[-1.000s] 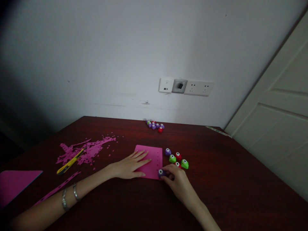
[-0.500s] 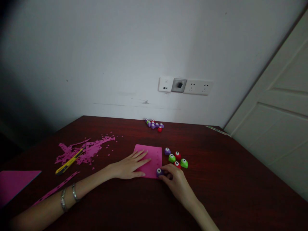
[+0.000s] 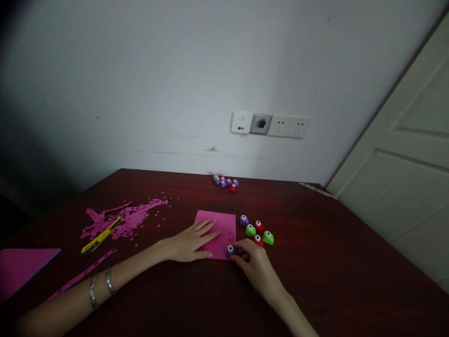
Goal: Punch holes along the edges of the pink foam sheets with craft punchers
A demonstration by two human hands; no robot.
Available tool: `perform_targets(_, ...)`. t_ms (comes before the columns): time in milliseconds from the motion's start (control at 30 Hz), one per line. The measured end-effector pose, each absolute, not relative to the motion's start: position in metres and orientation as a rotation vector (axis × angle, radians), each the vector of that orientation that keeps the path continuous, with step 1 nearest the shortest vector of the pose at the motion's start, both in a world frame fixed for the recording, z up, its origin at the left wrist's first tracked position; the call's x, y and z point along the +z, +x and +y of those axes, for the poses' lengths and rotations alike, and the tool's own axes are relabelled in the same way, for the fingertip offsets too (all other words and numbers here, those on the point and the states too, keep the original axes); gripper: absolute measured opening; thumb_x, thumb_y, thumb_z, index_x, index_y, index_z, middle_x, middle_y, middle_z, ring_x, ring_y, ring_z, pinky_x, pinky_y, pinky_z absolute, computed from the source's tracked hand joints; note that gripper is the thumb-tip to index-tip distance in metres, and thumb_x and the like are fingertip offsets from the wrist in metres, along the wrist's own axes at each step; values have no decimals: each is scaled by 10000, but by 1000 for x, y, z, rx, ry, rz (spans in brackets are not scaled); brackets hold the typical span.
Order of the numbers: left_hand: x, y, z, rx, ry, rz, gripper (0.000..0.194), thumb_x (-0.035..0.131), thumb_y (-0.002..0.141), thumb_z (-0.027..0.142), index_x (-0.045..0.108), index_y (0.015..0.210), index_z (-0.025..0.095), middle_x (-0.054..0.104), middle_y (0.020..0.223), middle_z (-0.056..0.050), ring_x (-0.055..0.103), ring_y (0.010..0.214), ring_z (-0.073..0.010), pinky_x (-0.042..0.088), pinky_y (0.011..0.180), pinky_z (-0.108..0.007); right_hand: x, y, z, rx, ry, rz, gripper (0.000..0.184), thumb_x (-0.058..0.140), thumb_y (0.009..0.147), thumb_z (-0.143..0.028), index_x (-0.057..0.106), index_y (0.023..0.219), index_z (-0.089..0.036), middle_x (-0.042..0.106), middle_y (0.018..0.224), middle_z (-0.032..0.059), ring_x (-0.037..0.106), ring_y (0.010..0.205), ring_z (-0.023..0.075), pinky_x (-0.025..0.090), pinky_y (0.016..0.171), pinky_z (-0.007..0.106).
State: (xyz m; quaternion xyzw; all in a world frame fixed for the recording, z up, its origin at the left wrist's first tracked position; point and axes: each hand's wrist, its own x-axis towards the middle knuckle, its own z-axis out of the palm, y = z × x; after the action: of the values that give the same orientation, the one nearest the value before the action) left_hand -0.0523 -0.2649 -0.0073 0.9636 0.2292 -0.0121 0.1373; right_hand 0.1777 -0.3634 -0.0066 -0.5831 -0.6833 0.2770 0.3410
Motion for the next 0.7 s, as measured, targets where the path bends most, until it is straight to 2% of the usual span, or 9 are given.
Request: perform_targets(700,-5,-51,-266,-86,2742,688,714,226,843,638,133,1419,226,-28,1485,-110,-29,1351,-307,85,1082,-478,-5,178,-363,757,-1547,-1803,194,597,756,-277,646,918,-181,631,866,39,571,770,170,446,671,263)
